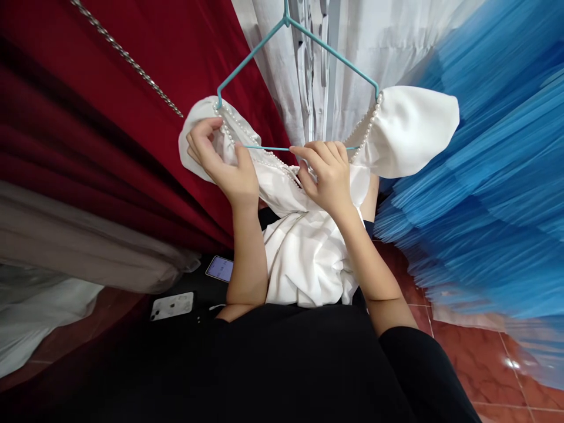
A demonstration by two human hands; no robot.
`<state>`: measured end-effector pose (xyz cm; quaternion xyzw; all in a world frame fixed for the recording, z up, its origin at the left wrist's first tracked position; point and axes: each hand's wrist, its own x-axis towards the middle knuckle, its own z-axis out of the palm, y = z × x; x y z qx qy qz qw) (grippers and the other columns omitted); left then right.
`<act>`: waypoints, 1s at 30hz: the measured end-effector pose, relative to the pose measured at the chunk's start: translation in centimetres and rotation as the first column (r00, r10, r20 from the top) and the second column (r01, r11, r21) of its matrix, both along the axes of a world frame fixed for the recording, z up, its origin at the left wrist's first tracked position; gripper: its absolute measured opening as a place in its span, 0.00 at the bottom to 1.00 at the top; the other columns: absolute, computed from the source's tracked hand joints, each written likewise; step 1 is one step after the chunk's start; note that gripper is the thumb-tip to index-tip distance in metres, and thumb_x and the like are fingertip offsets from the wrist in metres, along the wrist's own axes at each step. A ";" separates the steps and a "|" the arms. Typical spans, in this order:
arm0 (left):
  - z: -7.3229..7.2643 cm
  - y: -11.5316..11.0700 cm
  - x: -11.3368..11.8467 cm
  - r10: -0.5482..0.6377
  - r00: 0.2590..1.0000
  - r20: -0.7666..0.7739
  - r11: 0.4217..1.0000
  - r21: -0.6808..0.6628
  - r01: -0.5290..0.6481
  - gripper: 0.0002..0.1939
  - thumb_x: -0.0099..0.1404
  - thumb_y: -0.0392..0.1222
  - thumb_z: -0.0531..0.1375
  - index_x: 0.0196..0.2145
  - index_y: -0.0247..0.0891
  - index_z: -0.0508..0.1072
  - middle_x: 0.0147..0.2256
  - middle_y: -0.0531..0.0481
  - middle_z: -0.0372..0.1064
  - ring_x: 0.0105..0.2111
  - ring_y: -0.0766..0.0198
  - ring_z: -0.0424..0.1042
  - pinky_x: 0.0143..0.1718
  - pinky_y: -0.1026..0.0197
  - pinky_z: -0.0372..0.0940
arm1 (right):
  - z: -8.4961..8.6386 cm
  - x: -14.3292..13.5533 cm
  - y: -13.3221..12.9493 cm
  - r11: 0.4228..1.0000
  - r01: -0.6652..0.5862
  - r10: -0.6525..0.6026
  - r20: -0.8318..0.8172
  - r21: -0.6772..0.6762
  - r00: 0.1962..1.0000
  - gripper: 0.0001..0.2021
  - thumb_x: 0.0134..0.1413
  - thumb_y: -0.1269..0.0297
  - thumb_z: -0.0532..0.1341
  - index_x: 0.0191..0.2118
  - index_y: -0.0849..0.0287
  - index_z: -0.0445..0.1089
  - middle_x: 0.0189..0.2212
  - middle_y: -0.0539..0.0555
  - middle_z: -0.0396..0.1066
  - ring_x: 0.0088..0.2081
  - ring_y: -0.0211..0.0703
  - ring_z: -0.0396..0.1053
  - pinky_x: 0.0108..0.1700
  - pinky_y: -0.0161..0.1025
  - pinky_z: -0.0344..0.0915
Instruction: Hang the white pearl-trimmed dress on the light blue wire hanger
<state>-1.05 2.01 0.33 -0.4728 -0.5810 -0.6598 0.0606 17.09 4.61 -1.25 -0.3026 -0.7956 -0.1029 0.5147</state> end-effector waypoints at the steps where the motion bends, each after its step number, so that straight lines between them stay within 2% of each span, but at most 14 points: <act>1: 0.0 0.5 -0.1 0.026 0.999 -0.018 0.999 0.049 -0.025 0.21 0.63 0.23 0.58 0.51 0.40 0.66 0.54 0.44 0.67 0.63 0.52 0.63 0.70 0.47 0.54 | 0.0 0.0 0.0 1.000 0.006 -0.006 -0.002 0.004 1.000 0.13 0.70 0.67 0.55 0.52 0.49 0.72 0.43 0.49 0.77 0.43 0.45 0.71 0.52 0.48 0.61; 5: 1.0 1.8 -1.2 0.093 0.994 -0.059 0.973 0.220 -0.078 0.21 0.60 0.19 0.61 0.48 0.34 0.69 0.48 0.45 0.71 0.51 0.57 0.67 0.63 0.52 0.61 | 0.1 0.3 0.0 1.000 0.021 -0.021 0.005 0.009 1.000 0.14 0.69 0.69 0.54 0.52 0.48 0.73 0.42 0.49 0.77 0.42 0.44 0.72 0.51 0.48 0.62; 7: 1.8 2.3 -2.2 0.059 0.997 -0.055 0.976 0.215 -0.045 0.19 0.59 0.17 0.59 0.46 0.31 0.73 0.43 0.45 0.73 0.44 0.60 0.69 0.53 0.57 0.65 | 0.1 0.4 0.0 1.000 0.017 -0.017 0.008 0.026 1.000 0.14 0.69 0.69 0.55 0.53 0.48 0.73 0.42 0.49 0.77 0.42 0.44 0.71 0.50 0.48 0.62; 10: 3.1 2.9 -3.6 -0.015 1.000 -0.010 0.975 0.223 0.017 0.18 0.60 0.15 0.55 0.42 0.28 0.77 0.39 0.46 0.73 0.37 0.64 0.71 0.40 0.62 0.65 | 0.3 0.5 -0.1 1.000 -0.005 0.004 0.028 0.027 1.000 0.14 0.69 0.68 0.56 0.55 0.49 0.73 0.44 0.50 0.77 0.43 0.43 0.71 0.50 0.47 0.62; 13: 3.9 3.0 -4.8 -0.023 1.000 0.015 0.950 0.311 0.017 0.18 0.61 0.15 0.52 0.41 0.27 0.76 0.40 0.46 0.73 0.38 0.66 0.72 0.41 0.64 0.66 | 0.6 0.5 -0.3 1.000 -0.029 0.029 0.051 -0.010 0.998 0.15 0.69 0.68 0.57 0.56 0.49 0.73 0.44 0.50 0.77 0.44 0.43 0.71 0.51 0.47 0.62; 16: 3.9 3.0 -6.1 -0.030 0.999 0.045 0.935 0.355 0.012 0.17 0.61 0.15 0.52 0.39 0.28 0.74 0.38 0.48 0.72 0.39 0.68 0.72 0.43 0.65 0.68 | 0.8 0.8 -0.3 0.999 -0.021 0.024 0.067 -0.040 0.997 0.16 0.69 0.68 0.57 0.56 0.48 0.73 0.44 0.50 0.77 0.43 0.44 0.70 0.51 0.48 0.62; 19: 3.1 3.8 -8.3 0.001 0.992 0.126 0.935 0.352 -0.046 0.18 0.59 0.14 0.50 0.37 0.28 0.73 0.36 0.50 0.72 0.38 0.68 0.73 0.44 0.64 0.69 | 1.1 1.5 -0.4 0.998 -0.021 0.024 0.063 -0.055 0.998 0.15 0.68 0.68 0.57 0.55 0.47 0.74 0.43 0.50 0.77 0.43 0.44 0.70 0.51 0.49 0.61; 22: 1.6 5.1 -11.1 0.003 0.970 0.242 0.932 0.351 -0.090 0.20 0.56 0.13 0.49 0.33 0.32 0.72 0.31 0.53 0.71 0.34 0.68 0.72 0.43 0.58 0.69 | 1.5 2.2 -0.5 0.991 -0.099 0.102 0.034 -0.085 0.994 0.16 0.69 0.70 0.56 0.53 0.46 0.75 0.42 0.48 0.77 0.43 0.42 0.71 0.51 0.48 0.61; 24: 0.2 5.3 -12.3 -0.092 0.968 0.234 0.956 0.294 0.019 0.17 0.57 0.15 0.56 0.32 0.35 0.73 0.30 0.56 0.71 0.32 0.69 0.71 0.41 0.57 0.68 | 1.6 2.4 -0.7 0.983 -0.148 0.151 0.020 -0.109 0.988 0.16 0.70 0.69 0.55 0.53 0.45 0.75 0.43 0.48 0.77 0.44 0.42 0.72 0.51 0.48 0.61; 26: -1.3 4.7 -12.4 -0.172 0.964 0.202 0.955 0.274 0.113 0.13 0.58 0.19 0.63 0.33 0.36 0.74 0.29 0.58 0.71 0.30 0.70 0.71 0.37 0.59 0.67 | 1.5 2.2 -0.9 0.983 -0.146 0.148 0.016 -0.112 0.989 0.15 0.70 0.68 0.55 0.54 0.45 0.75 0.44 0.49 0.77 0.44 0.42 0.72 0.52 0.48 0.61; 28: -2.6 3.3 -11.2 -0.245 0.955 0.168 0.946 0.259 0.197 0.09 0.59 0.25 0.67 0.33 0.35 0.75 0.26 0.59 0.69 0.27 0.70 0.70 0.32 0.61 0.65 | 1.3 1.7 -0.9 0.989 -0.111 0.113 0.016 -0.098 0.993 0.15 0.70 0.67 0.56 0.55 0.46 0.75 0.44 0.49 0.77 0.44 0.42 0.71 0.52 0.49 0.60; 30: -3.5 1.8 -9.2 -0.383 0.917 0.108 0.913 0.196 0.358 0.07 0.59 0.32 0.71 0.35 0.36 0.79 0.30 0.54 0.76 0.30 0.66 0.74 0.33 0.60 0.67 | 1.1 1.0 -0.9 0.991 -0.091 0.094 0.018 -0.096 0.995 0.16 0.70 0.66 0.56 0.56 0.46 0.74 0.46 0.50 0.77 0.44 0.43 0.71 0.52 0.49 0.60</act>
